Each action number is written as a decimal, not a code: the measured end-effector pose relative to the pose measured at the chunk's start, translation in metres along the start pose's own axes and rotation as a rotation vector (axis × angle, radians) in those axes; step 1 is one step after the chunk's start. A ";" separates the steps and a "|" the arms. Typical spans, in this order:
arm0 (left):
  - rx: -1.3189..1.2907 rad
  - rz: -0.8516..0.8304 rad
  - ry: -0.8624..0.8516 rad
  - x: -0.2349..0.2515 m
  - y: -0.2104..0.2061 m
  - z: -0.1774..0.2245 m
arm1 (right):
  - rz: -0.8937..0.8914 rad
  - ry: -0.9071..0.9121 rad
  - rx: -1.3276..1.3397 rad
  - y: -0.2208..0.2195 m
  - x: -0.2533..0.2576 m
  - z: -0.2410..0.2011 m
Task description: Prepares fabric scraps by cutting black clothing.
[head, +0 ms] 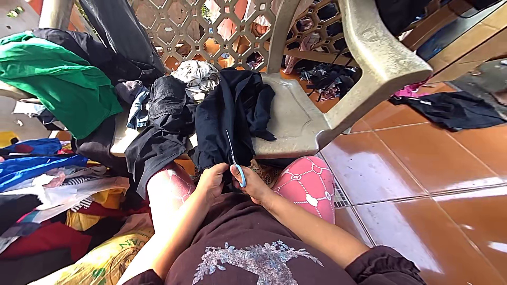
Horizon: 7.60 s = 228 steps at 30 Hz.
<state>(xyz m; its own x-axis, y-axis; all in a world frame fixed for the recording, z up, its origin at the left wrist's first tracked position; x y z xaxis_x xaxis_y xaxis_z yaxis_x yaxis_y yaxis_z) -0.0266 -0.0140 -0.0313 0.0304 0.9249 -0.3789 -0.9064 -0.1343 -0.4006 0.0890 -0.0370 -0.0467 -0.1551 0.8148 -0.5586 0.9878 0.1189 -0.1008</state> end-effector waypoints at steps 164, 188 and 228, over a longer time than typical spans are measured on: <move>0.158 -0.650 0.004 0.010 -0.132 0.008 | 0.116 0.026 -0.053 0.106 -0.115 0.048; 0.259 -0.696 0.069 0.009 -0.114 -0.003 | 0.201 0.050 0.055 0.109 -0.117 0.053; 0.243 -0.565 0.060 -0.002 -0.085 -0.003 | 0.006 -0.005 0.127 0.084 -0.105 0.042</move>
<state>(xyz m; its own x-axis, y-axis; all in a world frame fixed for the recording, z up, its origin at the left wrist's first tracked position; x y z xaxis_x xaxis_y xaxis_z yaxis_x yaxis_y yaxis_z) 0.0517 -0.0051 0.0012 0.5512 0.8068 -0.2128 -0.8130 0.4619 -0.3544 0.1873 -0.1362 -0.0312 -0.1494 0.8126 -0.5633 0.9788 0.0409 -0.2006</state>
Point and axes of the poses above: each hand's wrist, its own x-axis towards the middle knuckle, its own y-axis out of the back of the hand, z = x × y, the point moved 5 cm from there along x, towards the middle knuckle, and after that the axes turned 9 degrees about -y, right-handed, at the moved point
